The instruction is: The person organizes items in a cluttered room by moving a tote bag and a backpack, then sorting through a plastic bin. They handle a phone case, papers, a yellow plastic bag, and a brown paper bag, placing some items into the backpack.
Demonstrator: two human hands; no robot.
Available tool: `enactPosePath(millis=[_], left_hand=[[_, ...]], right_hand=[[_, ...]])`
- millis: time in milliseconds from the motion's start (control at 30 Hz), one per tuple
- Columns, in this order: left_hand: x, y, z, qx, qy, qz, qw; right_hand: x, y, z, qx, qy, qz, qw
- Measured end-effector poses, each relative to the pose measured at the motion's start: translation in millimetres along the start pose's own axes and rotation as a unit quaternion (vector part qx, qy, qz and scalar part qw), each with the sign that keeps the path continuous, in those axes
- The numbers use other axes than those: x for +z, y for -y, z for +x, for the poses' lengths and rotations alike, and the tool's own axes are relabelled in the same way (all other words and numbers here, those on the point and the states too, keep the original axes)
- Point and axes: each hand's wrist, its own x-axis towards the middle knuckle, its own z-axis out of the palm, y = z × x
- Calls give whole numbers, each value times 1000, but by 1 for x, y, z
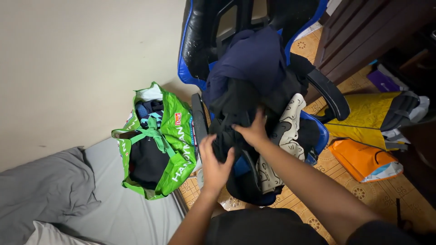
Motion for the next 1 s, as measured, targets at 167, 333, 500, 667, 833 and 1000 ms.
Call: enactPosePath(millis=[167,333,500,667,833,1000], left_hand=[[1,-74,96,132,19,108,985],[49,-27,164,74,152,175,970],[57,85,228,47,-253,-40,966],[35,58,196,28,-139,-53,988],[62,50,127,60,202,156,965],[67,-60,96,-15,67,-48,996]], right_hand=[[4,-83,-7,18,59,-15,998],[-82,-53,-15,170,37,77,982],[-163,-79,-23,315,-118,324,884],[-176,-113,-28,228,-145,330,905],[-174,-83,-24,155,-156,252,942],[-184,-60,-24,227,-78,326,915]])
